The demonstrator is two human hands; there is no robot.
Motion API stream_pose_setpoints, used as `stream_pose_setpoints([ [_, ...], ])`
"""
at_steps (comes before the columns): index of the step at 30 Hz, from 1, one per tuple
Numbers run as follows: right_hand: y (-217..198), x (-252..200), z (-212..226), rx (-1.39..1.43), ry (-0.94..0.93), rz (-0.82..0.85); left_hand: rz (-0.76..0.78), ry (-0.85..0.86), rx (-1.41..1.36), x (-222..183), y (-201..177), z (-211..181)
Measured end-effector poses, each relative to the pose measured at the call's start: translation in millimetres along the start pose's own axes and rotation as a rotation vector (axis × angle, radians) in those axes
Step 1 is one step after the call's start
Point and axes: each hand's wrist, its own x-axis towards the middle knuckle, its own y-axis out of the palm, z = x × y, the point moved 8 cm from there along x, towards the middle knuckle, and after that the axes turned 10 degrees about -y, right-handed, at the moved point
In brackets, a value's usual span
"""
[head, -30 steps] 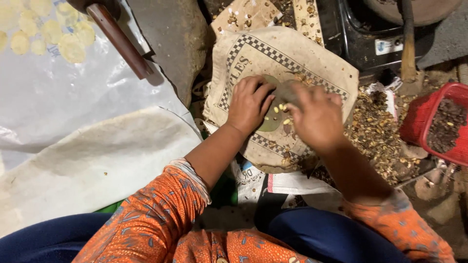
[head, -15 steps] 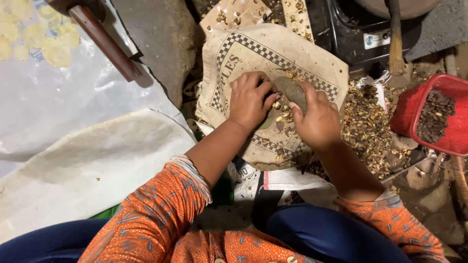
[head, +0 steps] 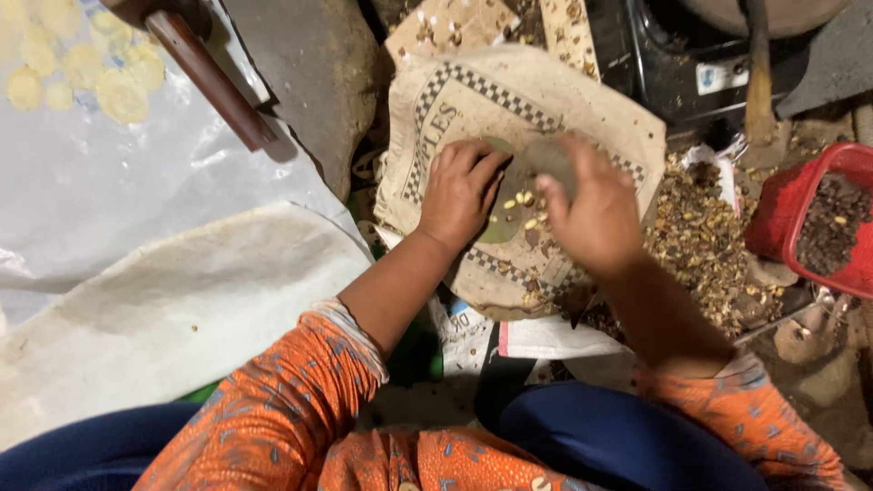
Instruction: Cracking nuts using a stone and mallet and sorting the kernels from the shells on a floor-level workspace.
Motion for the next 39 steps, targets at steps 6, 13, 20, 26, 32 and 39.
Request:
stream_pose_setpoints([
  [6, 15, 18, -24, 0.139, 0.237, 0.323, -0.041, -0.042, -0.082, 5, -4, -5],
  [13, 17, 0, -4, -0.127, 0.081, 0.323, 0.000, -0.120, -0.011, 15, 12, 1],
  [20, 14, 18, 9, -0.079, -0.056, 0.039, 0.057, -0.113, -0.141, 10, -4, -2],
  [26, 19, 26, -6, -0.010, 0.107, 0.184, 0.075, -0.081, -0.133, 7, 2, 4],
  [32, 25, 24, -1, -0.007, 0.234, 0.336, 0.089, -0.080, -0.145, 6, 2, 1],
  [39, 3, 18, -15, -0.203, 0.046, 0.047, 0.130, -0.082, -0.184, 6, -2, 1],
])
